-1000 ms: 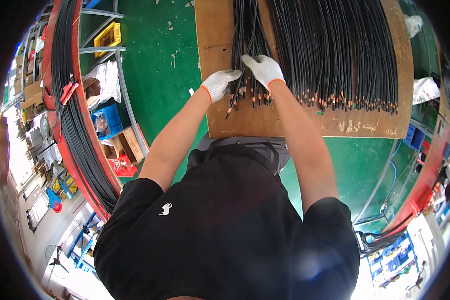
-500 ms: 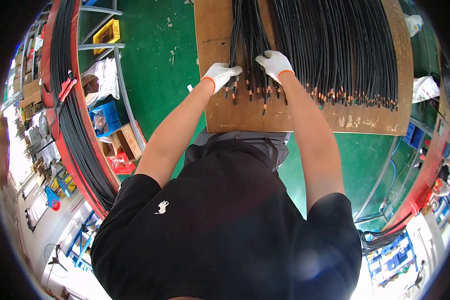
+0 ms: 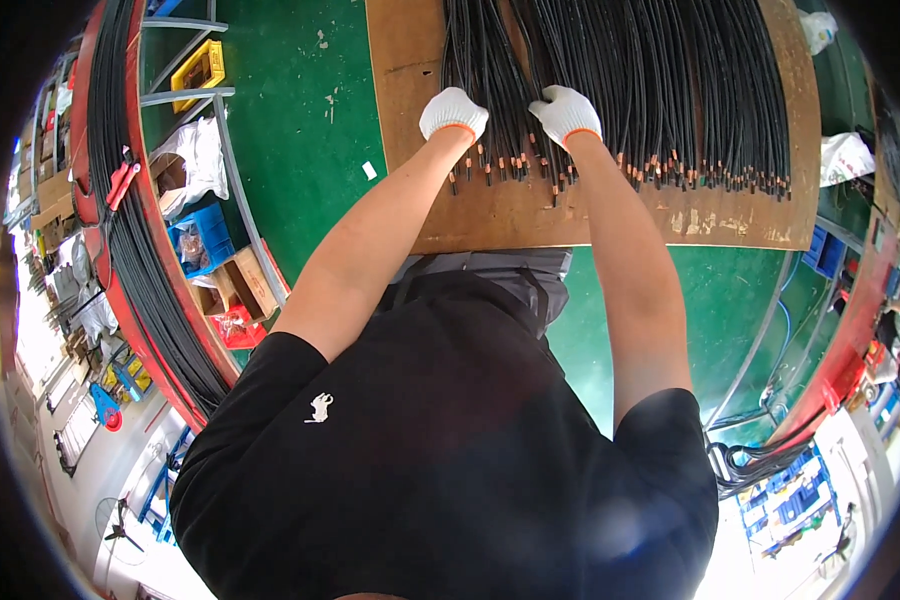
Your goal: The person sorts and arranges bundles of black electrical cables on an industrial workbench by hand, wearing gloves.
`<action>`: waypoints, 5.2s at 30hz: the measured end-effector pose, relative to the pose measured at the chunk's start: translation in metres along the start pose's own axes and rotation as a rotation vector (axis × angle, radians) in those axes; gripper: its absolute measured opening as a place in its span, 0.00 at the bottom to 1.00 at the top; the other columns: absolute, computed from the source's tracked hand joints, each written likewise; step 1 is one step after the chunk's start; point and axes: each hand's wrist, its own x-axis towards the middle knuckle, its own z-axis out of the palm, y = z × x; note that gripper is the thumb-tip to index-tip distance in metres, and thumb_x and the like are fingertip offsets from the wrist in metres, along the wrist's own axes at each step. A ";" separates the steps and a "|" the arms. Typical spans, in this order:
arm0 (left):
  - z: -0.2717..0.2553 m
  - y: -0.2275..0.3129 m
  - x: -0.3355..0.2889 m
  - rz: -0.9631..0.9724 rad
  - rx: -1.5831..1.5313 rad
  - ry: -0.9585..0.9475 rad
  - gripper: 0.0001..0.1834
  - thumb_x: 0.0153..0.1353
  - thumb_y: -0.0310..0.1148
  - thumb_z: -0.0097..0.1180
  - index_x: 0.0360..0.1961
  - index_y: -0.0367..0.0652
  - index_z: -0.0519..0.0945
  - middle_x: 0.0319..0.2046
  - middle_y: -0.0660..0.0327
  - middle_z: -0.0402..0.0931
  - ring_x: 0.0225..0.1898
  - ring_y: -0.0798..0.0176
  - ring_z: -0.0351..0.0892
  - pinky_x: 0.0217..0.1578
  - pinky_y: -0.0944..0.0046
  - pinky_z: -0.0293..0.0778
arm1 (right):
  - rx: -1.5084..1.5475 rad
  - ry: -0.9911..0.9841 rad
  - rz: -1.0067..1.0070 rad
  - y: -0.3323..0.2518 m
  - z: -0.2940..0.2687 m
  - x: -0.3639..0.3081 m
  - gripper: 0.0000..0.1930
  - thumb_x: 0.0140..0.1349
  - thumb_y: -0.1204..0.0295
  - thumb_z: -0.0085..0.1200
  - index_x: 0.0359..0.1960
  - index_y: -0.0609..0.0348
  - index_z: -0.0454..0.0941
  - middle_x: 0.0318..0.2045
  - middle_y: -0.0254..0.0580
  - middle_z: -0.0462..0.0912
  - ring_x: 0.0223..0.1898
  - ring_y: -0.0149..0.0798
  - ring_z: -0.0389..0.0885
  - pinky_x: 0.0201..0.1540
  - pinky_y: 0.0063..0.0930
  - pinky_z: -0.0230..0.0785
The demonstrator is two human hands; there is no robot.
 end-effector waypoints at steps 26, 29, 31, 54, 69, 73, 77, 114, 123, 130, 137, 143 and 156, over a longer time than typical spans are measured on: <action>-0.016 -0.075 -0.009 0.237 -0.748 -0.257 0.20 0.65 0.41 0.60 0.43 0.32 0.86 0.31 0.53 0.86 0.29 0.59 0.85 0.28 0.54 0.80 | 0.103 0.196 0.179 -0.067 0.046 -0.009 0.22 0.73 0.52 0.53 0.58 0.54 0.80 0.48 0.65 0.89 0.52 0.65 0.88 0.56 0.59 0.80; -0.024 -0.073 -0.015 0.180 -0.753 -0.333 0.20 0.66 0.41 0.60 0.44 0.31 0.85 0.32 0.53 0.87 0.29 0.59 0.86 0.31 0.54 0.80 | 0.170 0.125 0.166 -0.070 0.035 -0.002 0.23 0.64 0.54 0.56 0.51 0.58 0.88 0.52 0.62 0.88 0.56 0.63 0.87 0.61 0.52 0.79; -0.012 -0.080 -0.004 0.333 -0.602 -0.131 0.20 0.67 0.39 0.60 0.48 0.30 0.85 0.38 0.51 0.88 0.35 0.58 0.87 0.38 0.55 0.82 | 0.153 0.067 0.114 -0.076 0.028 0.000 0.25 0.60 0.54 0.55 0.50 0.61 0.89 0.52 0.63 0.88 0.57 0.62 0.86 0.63 0.50 0.77; -0.003 -0.087 0.007 0.389 -0.343 -0.142 0.33 0.65 0.52 0.61 0.50 0.26 0.85 0.47 0.36 0.87 0.53 0.42 0.86 0.56 0.47 0.77 | 0.178 0.087 -0.154 -0.046 0.060 -0.052 0.21 0.74 0.58 0.53 0.57 0.63 0.83 0.51 0.70 0.85 0.57 0.69 0.82 0.61 0.55 0.74; -0.027 -0.058 0.006 0.136 -0.808 -0.569 0.39 0.63 0.40 0.75 0.66 0.22 0.74 0.56 0.48 0.84 0.47 0.58 0.87 0.45 0.55 0.86 | 0.801 -0.337 0.010 -0.085 0.015 0.015 0.29 0.72 0.44 0.61 0.52 0.63 0.84 0.39 0.37 0.84 0.35 0.31 0.77 0.39 0.29 0.70; -0.026 -0.056 0.002 0.102 -0.774 -0.529 0.30 0.60 0.38 0.77 0.54 0.24 0.83 0.48 0.49 0.87 0.48 0.58 0.86 0.51 0.58 0.82 | 0.767 -0.445 0.060 -0.095 0.018 0.019 0.39 0.73 0.46 0.61 0.72 0.67 0.73 0.58 0.47 0.85 0.54 0.38 0.80 0.58 0.38 0.73; -0.001 -0.075 0.024 0.098 -0.754 -0.502 0.33 0.57 0.40 0.78 0.55 0.23 0.83 0.52 0.45 0.87 0.52 0.53 0.86 0.54 0.57 0.79 | 1.020 -0.439 0.074 -0.098 0.034 -0.004 0.38 0.76 0.52 0.58 0.76 0.70 0.66 0.66 0.52 0.80 0.65 0.44 0.78 0.67 0.42 0.72; -0.012 -0.072 0.036 0.104 -0.266 0.268 0.35 0.62 0.51 0.61 0.66 0.42 0.77 0.59 0.38 0.80 0.59 0.37 0.83 0.60 0.42 0.79 | -0.011 0.296 -0.004 -0.085 0.029 0.001 0.25 0.64 0.54 0.61 0.58 0.53 0.81 0.54 0.56 0.85 0.54 0.60 0.86 0.58 0.53 0.79; -0.018 -0.022 0.045 -0.008 -0.283 0.127 0.24 0.61 0.38 0.60 0.55 0.37 0.78 0.47 0.36 0.87 0.53 0.37 0.87 0.55 0.41 0.82 | -0.127 0.161 0.029 -0.101 0.014 0.006 0.39 0.61 0.49 0.66 0.70 0.54 0.71 0.60 0.60 0.81 0.56 0.61 0.86 0.58 0.53 0.80; -0.012 0.003 0.038 0.403 -0.015 0.122 0.16 0.66 0.40 0.57 0.43 0.37 0.81 0.39 0.39 0.87 0.45 0.34 0.88 0.48 0.38 0.82 | 0.007 0.192 0.007 -0.080 0.000 0.025 0.25 0.65 0.60 0.55 0.60 0.58 0.79 0.44 0.68 0.88 0.49 0.66 0.88 0.53 0.57 0.80; -0.100 0.004 0.083 0.334 0.032 0.029 0.35 0.67 0.65 0.52 0.38 0.40 0.91 0.39 0.41 0.88 0.47 0.36 0.88 0.48 0.41 0.81 | -0.152 0.592 -0.272 -0.035 -0.050 0.038 0.22 0.65 0.55 0.64 0.57 0.50 0.84 0.54 0.50 0.86 0.60 0.57 0.82 0.64 0.51 0.73; -0.181 0.028 0.200 0.304 -0.136 0.372 0.47 0.61 0.70 0.63 0.65 0.38 0.80 0.62 0.41 0.82 0.65 0.40 0.80 0.66 0.48 0.75 | -0.434 0.636 -0.273 0.005 -0.058 0.109 0.34 0.71 0.51 0.55 0.74 0.54 0.68 0.74 0.64 0.66 0.77 0.67 0.60 0.83 0.63 0.41; -0.295 0.191 0.426 -0.082 -0.058 0.507 0.49 0.49 0.56 0.77 0.68 0.41 0.73 0.64 0.45 0.78 0.64 0.46 0.83 0.63 0.51 0.80 | -0.289 0.467 -0.292 -0.004 -0.074 0.122 0.36 0.65 0.54 0.58 0.71 0.58 0.70 0.71 0.69 0.68 0.73 0.73 0.62 0.79 0.69 0.47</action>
